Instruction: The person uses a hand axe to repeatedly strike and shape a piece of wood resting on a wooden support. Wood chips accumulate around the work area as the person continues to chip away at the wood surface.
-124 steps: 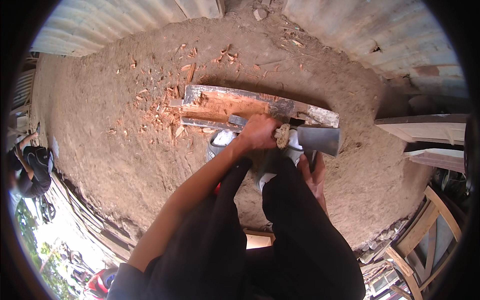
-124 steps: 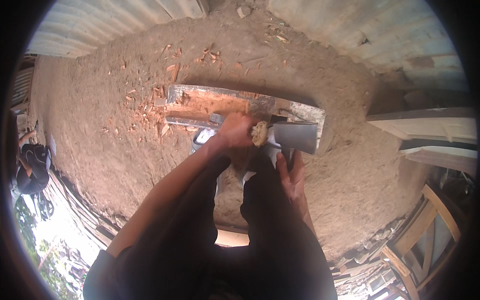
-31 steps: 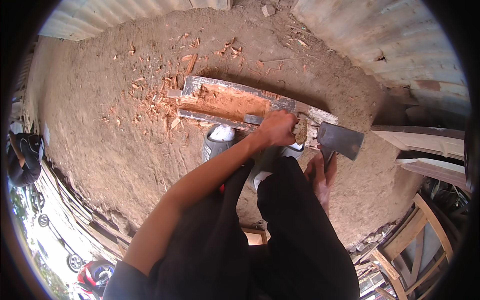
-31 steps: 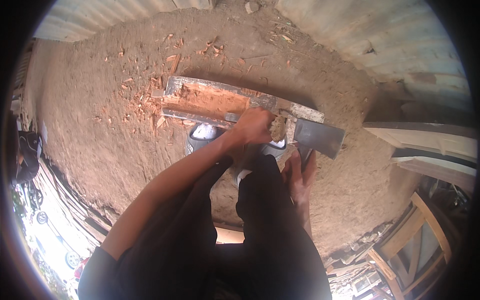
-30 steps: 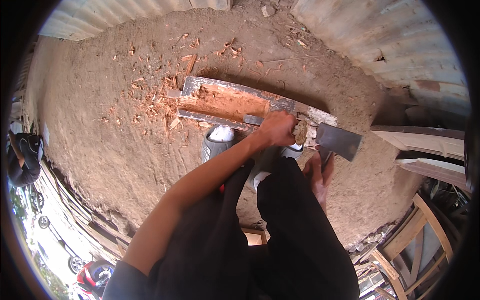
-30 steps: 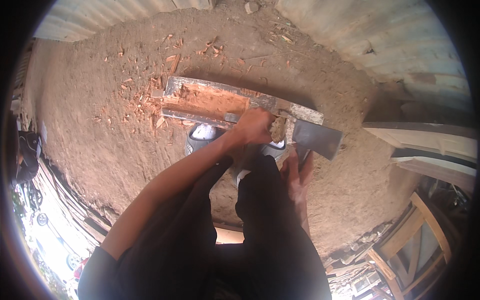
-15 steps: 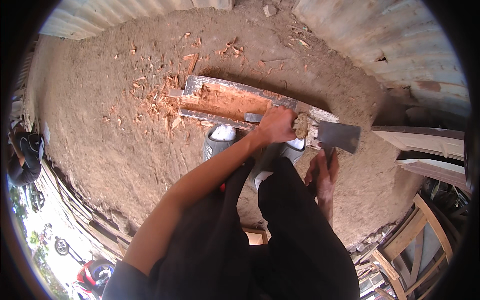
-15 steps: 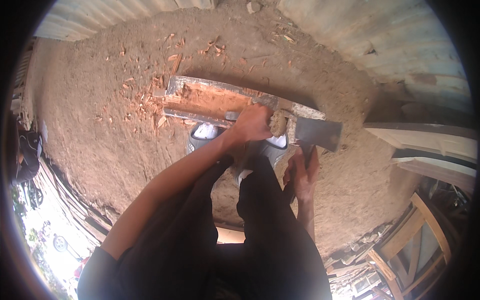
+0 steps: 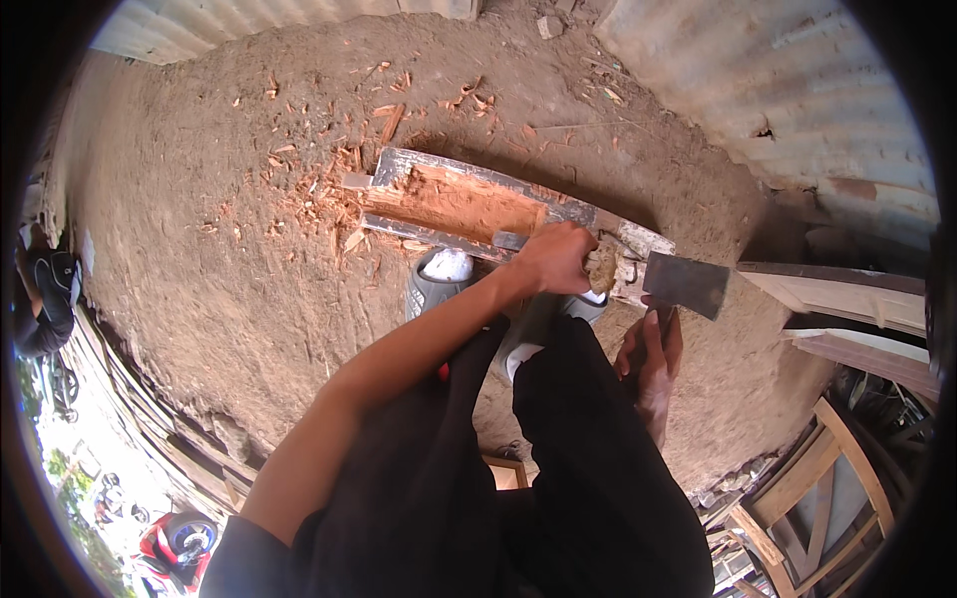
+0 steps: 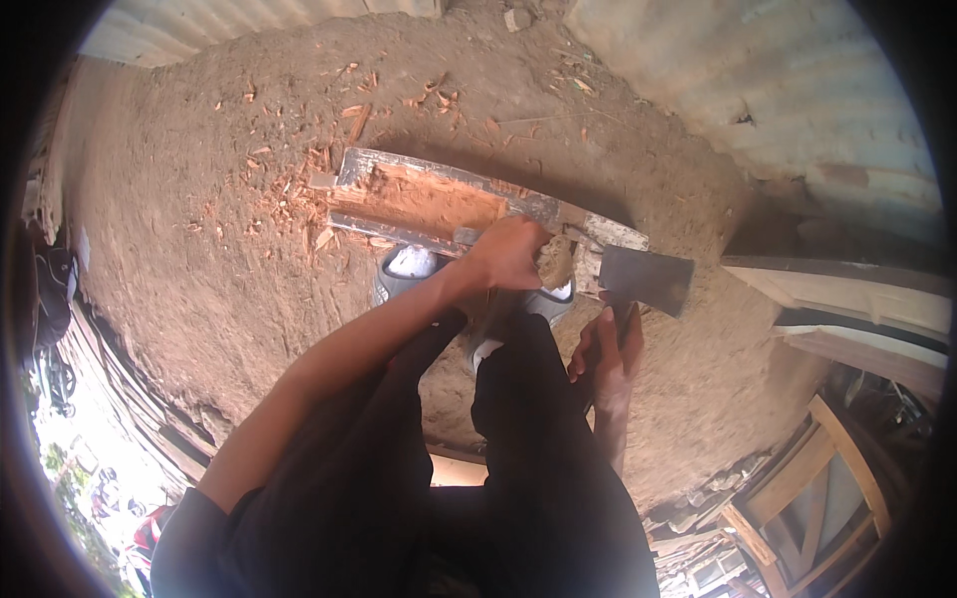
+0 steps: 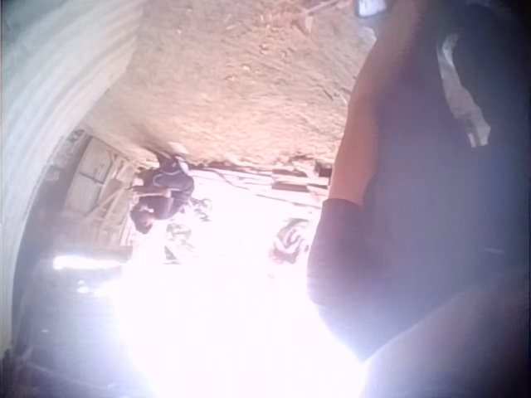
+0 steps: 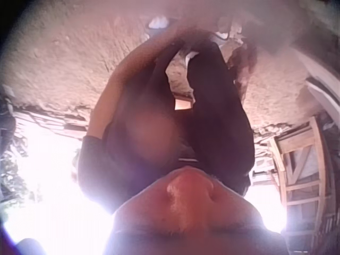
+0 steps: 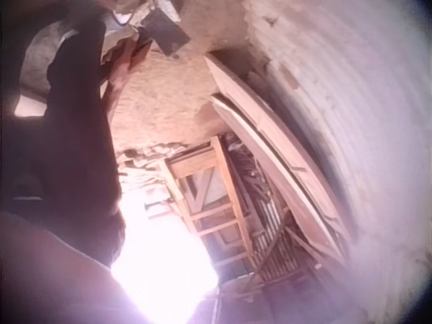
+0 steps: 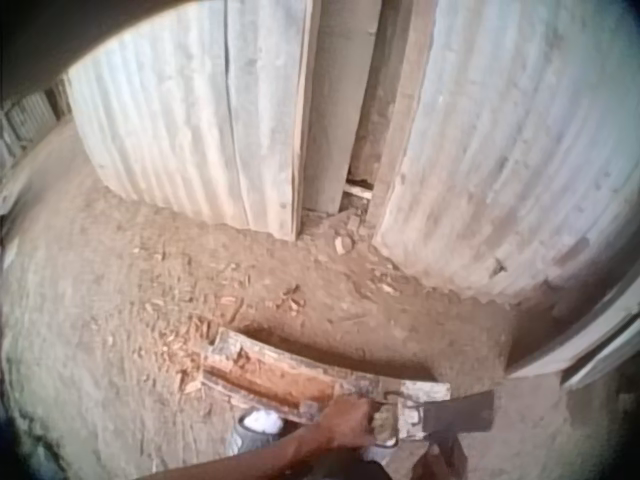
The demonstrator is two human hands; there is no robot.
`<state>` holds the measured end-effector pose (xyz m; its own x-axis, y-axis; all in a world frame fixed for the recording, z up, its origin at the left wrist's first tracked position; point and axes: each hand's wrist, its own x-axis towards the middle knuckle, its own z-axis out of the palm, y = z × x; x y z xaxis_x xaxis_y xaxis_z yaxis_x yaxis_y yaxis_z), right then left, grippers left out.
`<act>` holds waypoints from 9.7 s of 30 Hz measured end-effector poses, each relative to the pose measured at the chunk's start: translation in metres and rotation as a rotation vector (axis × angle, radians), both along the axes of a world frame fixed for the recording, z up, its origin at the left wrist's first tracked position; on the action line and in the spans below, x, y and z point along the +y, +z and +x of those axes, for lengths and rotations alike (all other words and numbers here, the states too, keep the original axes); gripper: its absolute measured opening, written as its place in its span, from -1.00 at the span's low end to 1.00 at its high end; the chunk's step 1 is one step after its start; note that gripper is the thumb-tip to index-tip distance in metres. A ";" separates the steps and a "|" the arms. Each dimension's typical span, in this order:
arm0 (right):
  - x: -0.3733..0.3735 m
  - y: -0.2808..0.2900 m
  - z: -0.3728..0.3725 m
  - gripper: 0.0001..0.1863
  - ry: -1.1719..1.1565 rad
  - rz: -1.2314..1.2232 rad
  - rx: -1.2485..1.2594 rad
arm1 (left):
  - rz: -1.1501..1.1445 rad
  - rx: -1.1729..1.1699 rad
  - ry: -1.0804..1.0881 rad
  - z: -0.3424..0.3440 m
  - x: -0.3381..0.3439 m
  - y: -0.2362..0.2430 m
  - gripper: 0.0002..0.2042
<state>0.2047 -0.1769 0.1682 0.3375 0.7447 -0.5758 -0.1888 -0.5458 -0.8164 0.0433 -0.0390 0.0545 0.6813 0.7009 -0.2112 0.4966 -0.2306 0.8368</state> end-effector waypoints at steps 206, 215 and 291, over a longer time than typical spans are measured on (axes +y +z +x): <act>-0.011 -0.056 -0.009 -0.69 0.392 0.154 -0.511 | 0.173 0.100 0.045 -0.016 -0.012 -0.028 -0.73; -0.009 -0.053 -0.014 -0.74 0.309 0.003 -0.381 | 0.181 0.152 0.025 -0.022 -0.011 -0.024 -0.72; 0.014 -0.035 -0.012 -0.67 0.202 -0.054 -0.157 | 0.060 0.119 0.094 -0.016 0.006 -0.015 -0.75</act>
